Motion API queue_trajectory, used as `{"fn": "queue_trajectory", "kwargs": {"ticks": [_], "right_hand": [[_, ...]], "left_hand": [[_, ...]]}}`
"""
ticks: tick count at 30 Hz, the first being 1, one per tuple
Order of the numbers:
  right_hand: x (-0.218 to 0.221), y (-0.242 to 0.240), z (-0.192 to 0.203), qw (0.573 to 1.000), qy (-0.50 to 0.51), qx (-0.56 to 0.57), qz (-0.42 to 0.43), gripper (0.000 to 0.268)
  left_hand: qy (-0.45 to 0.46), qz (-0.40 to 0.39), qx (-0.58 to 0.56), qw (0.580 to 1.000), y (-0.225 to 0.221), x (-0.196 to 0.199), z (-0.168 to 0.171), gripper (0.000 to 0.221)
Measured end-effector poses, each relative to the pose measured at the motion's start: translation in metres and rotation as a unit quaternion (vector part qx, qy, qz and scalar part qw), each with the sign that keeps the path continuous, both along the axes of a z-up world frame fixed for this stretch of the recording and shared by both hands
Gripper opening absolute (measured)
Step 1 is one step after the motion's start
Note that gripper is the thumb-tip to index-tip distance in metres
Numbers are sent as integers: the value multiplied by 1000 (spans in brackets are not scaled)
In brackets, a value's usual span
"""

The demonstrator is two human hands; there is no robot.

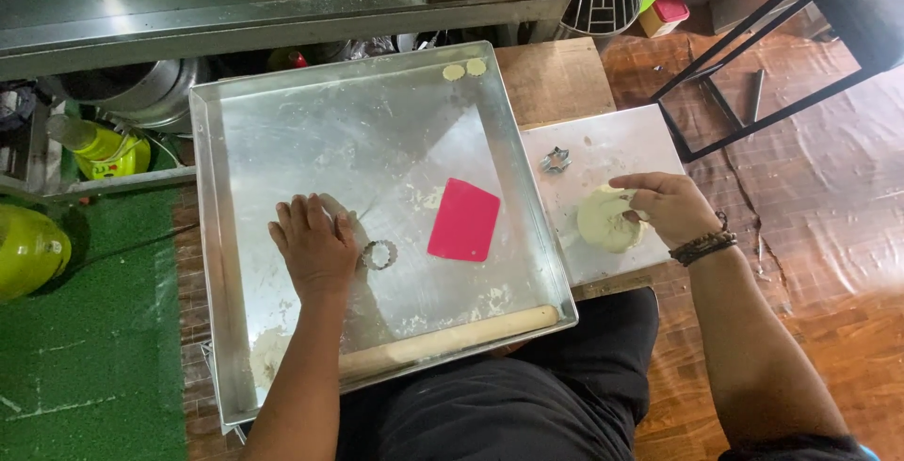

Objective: The person prepares small dough balls by rolling out dough with a rolling pin, cutting circular shapes with a metal mold, and then hand-rolling each piece.

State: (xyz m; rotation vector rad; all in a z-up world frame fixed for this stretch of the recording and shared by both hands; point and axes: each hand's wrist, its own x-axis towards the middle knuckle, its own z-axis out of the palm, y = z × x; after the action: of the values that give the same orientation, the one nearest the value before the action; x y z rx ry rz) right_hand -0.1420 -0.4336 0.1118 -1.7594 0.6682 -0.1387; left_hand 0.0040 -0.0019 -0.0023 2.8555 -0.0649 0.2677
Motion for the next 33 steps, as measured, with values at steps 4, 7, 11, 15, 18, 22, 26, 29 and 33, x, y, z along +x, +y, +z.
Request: {"fn": "queue_trajectory", "kwargs": {"ticks": [4, 7, 11, 15, 18, 22, 26, 29, 33], "right_hand": [[-12, -38, -52, 995, -63, 82, -9, 42], [-16, -48, -73, 987, -101, 117, -32, 37], [-17, -54, -86, 973, -151, 160, -75, 37], [-18, -52, -85, 956, -184, 206, -102, 32], [-20, -49, -88, 931, -222, 255, -138, 27], [-23, -41, -73, 903, -269, 310, -129, 29], [-17, -34, -50, 875, -317, 363, -53, 40], [-12, 5, -22, 886, -298, 354, -33, 47], [2, 63, -14, 888, -162, 429, -11, 44]], "left_hand": [[6, -13, 11, 1000, 5, 0, -4, 48], [5, -12, 15, 1000, 5, 0, 0, 49], [12, -11, 15, 1000, 5, 1, -3, 50], [12, -13, 6, 1000, 4, 0, 1, 51], [13, -14, -2, 1000, 6, 2, -1, 53], [7, -12, 1, 1000, 7, 2, -7, 50], [-9, -24, -16, 1000, 10, 5, -12, 53], [-21, -32, -42, 998, 17, 18, -33, 54], [-38, -38, -136, 989, 38, 36, -79, 55]]}}
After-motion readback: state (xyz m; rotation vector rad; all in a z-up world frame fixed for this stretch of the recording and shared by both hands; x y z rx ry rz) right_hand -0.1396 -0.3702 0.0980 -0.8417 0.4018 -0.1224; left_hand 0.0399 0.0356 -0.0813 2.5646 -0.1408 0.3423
